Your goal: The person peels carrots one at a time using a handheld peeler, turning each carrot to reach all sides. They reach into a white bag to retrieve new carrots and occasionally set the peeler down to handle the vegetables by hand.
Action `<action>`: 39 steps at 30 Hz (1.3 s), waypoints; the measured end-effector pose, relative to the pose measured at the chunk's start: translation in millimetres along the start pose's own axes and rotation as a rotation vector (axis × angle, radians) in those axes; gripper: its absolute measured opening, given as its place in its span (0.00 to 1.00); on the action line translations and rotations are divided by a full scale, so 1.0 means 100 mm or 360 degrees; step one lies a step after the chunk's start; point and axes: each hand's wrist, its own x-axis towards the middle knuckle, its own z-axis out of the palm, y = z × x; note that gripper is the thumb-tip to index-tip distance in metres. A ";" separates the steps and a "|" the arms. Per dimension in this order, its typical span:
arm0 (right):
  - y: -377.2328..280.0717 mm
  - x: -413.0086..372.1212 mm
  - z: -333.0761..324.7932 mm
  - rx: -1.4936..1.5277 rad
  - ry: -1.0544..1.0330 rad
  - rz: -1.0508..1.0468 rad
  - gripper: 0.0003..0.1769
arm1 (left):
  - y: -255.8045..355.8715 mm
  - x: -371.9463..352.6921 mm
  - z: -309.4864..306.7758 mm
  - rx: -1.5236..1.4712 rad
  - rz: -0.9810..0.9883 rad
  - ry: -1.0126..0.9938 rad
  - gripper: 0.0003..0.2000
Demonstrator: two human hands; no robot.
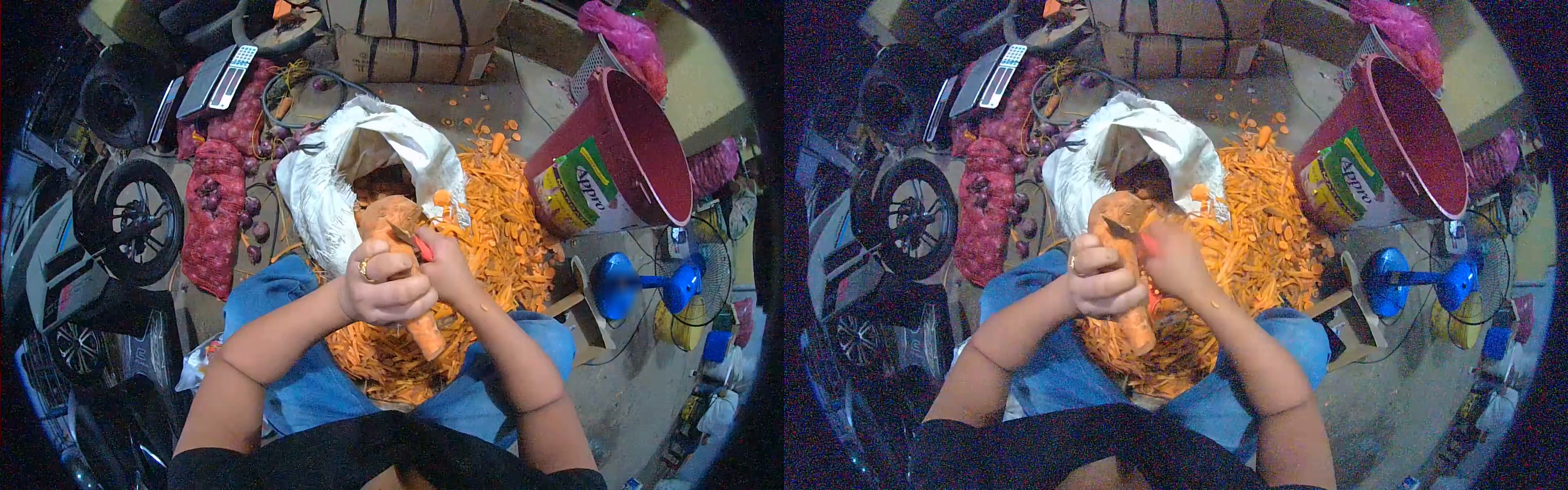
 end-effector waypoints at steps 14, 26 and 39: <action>0.20 0.07 0.16 0.0128 -0.0039 0.0147 0.09 | 0.05 -0.01 0.04 -0.0102 -0.0114 -0.0155 0.14; 0.40 0.05 0.25 -0.0221 -0.0015 -0.0204 0.12 | -0.02 0.09 0.07 -0.0445 -0.0512 -0.0183 0.16; 0.29 0.09 0.27 0.0327 0.0051 -0.0116 0.14 | -0.02 0.08 0.14 -0.0489 -0.0844 -0.0133 0.13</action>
